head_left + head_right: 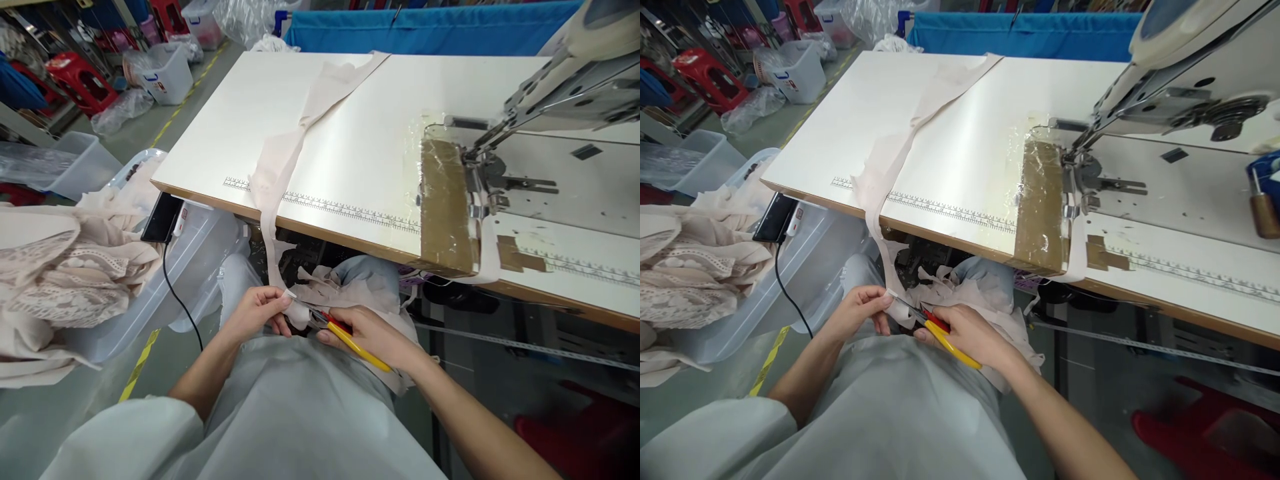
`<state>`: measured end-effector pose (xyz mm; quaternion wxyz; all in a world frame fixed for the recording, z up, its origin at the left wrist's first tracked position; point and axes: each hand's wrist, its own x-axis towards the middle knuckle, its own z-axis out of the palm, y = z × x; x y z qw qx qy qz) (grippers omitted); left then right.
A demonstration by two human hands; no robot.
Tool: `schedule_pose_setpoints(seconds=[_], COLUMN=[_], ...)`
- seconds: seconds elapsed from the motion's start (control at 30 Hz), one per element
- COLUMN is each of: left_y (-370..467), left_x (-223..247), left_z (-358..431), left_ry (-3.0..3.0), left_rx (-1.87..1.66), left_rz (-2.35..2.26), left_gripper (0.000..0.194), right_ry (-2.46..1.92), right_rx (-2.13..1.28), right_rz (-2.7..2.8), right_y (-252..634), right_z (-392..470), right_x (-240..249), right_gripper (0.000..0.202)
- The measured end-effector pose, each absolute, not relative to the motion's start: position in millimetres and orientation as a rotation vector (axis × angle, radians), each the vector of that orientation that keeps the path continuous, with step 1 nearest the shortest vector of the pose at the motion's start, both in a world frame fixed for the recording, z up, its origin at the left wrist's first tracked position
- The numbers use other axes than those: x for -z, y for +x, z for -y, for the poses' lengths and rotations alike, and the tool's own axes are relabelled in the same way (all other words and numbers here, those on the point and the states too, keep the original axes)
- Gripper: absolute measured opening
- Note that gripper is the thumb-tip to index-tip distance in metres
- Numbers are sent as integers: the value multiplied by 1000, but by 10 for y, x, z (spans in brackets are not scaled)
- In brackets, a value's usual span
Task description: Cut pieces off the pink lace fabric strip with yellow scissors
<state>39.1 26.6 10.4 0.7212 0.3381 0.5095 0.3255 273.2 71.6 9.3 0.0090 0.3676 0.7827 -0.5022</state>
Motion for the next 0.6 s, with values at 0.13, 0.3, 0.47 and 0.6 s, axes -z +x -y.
schedule_pose_setpoints(seconds=[0.13,0.3,0.47,0.6], left_y=[373,387,383,401], left_x=[-85,-69,-89,-51], left_z=[-255,-241,-242,-223], left_ry=[735,740,751,773], left_rx=[-728,-719,-690,-677], left_rz=[-1111,-1114,-1113,-1118], left_gripper=[36,37,37,39], right_ry=[1172,1186,1199,1273], right_rx=[1568,1327,1245,1352], right_rz=[-2437,-2561,-2576,-2538], right_y=[2731,2697,2659,2665], right_z=[-690,-696,-699,-686], right_x=[-66,-107,-95,-35], right_gripper=[57,53,54,54])
